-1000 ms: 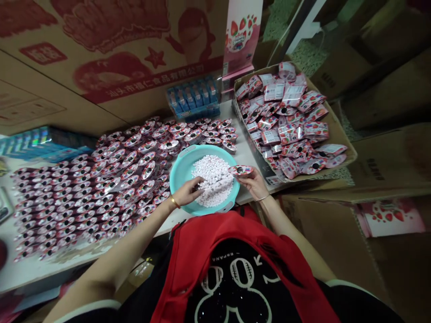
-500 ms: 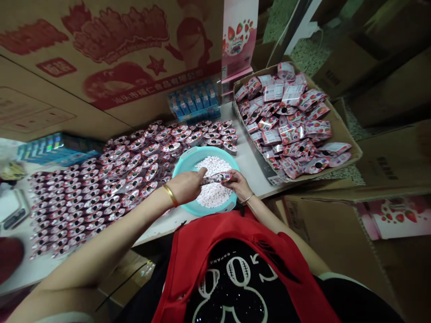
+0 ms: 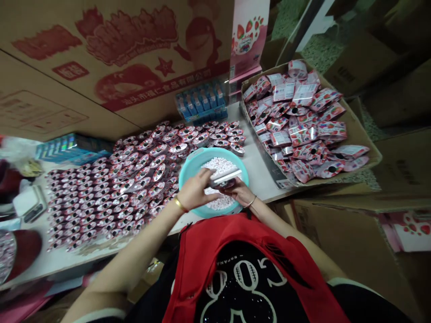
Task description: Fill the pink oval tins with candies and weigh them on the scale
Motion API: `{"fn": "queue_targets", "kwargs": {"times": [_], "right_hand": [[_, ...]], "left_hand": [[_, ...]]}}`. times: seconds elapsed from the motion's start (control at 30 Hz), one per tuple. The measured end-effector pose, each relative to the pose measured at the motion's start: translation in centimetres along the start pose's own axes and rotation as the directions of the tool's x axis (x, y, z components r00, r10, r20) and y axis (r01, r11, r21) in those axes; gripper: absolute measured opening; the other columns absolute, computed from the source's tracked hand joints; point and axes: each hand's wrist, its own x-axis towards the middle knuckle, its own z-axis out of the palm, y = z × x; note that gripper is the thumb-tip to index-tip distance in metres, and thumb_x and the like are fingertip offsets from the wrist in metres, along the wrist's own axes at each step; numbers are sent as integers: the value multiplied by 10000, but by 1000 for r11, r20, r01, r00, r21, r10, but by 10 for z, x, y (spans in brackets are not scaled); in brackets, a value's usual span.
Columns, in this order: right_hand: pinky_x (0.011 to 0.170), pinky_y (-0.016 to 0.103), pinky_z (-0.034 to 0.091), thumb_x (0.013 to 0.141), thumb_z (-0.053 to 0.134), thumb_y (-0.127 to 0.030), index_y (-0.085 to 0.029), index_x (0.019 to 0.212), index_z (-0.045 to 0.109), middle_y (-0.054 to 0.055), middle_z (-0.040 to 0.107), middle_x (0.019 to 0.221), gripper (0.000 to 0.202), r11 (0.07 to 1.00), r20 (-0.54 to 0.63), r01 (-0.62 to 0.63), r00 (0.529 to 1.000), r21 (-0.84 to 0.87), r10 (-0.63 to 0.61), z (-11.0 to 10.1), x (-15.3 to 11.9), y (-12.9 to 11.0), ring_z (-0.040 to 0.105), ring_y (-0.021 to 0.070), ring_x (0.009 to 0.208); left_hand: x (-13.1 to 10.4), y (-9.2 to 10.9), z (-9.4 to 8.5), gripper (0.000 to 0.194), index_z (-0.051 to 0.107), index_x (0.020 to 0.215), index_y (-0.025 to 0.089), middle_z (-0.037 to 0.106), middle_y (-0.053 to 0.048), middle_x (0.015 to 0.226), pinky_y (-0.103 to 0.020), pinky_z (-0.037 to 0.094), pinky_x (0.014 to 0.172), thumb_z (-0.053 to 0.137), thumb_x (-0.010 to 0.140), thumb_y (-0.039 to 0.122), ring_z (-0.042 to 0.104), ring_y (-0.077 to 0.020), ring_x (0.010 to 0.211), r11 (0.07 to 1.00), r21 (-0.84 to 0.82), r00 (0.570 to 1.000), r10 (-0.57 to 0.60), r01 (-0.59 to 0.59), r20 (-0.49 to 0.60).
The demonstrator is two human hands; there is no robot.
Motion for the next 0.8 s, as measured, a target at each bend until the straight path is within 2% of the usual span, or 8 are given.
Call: {"fn": "queue_targets", "kwargs": {"times": [0.13,0.23,0.3,0.4,0.47,0.57,0.7,0.8], "right_hand": [[733,331,568,576,752,-145,-259,988,581,-25,692,914,461,994,100,-5,995,-113,16,22,8,7,669,175,826],[815,384,537,661,689,-207,-281,1061,565,23,639,1067,426,892,75,200,980,-405,-186,29,14,-4,632,201,934],[930,446,468,718,629,-231,-266,1099,573,78,574,1180,387,607,18,339,882,-719,-471,26,17,-17,547,251,1096],[1025,533,329,750,588,-276,-199,1223,531,166,472,1304,483,153,-1,157,695,-976,-719,6,20,-36,388,346,1249],[947,505,382,749,566,-284,-173,1229,524,183,538,1220,494,92,-50,16,741,-996,-670,-14,22,-43,476,355,1145],[713,376,453,767,501,-285,-186,1090,583,99,645,857,348,139,-126,-63,854,-988,-505,-46,20,-43,590,268,789],[588,283,408,803,458,-322,-172,1072,548,-3,554,619,321,135,-171,-117,836,-984,-521,-67,-2,-36,533,197,605],[572,254,393,809,480,-274,-168,1147,517,-11,563,617,356,35,-180,-186,864,-982,-470,-52,-28,-43,539,180,590]], "left_hand": [[-6,-15,22,344,499,1161,165,563,-99,1062,-316,476,764,523,860,329,580,-210,887,999,39,998,-34,32,54],[-13,-44,15,334,488,1165,166,564,-89,1041,-299,463,809,509,870,322,560,-198,937,994,3,979,-108,111,-174],[-18,-73,7,329,494,1140,170,562,-83,1022,-302,456,827,531,855,332,550,-196,948,973,-5,905,-217,231,-366],[-23,-117,2,313,518,1084,174,562,-87,1019,-307,451,820,565,826,345,548,-208,955,907,7,795,-365,421,-485],[-24,-139,5,317,530,1072,168,570,-95,1024,-303,443,816,575,815,348,551,-216,965,872,17,773,-424,489,-472],[-20,-155,14,338,543,1072,153,585,-104,1014,-308,431,805,567,818,373,554,-228,948,834,35,771,-493,551,-402],[-8,-163,26,316,550,1063,145,585,-115,1000,-311,417,783,546,821,350,556,-237,911,803,104,791,-542,587,-284],[1,-171,32,267,543,1020,156,571,-114,992,-309,414,746,531,801,309,553,-242,891,770,178,785,-569,613,-244]]}}
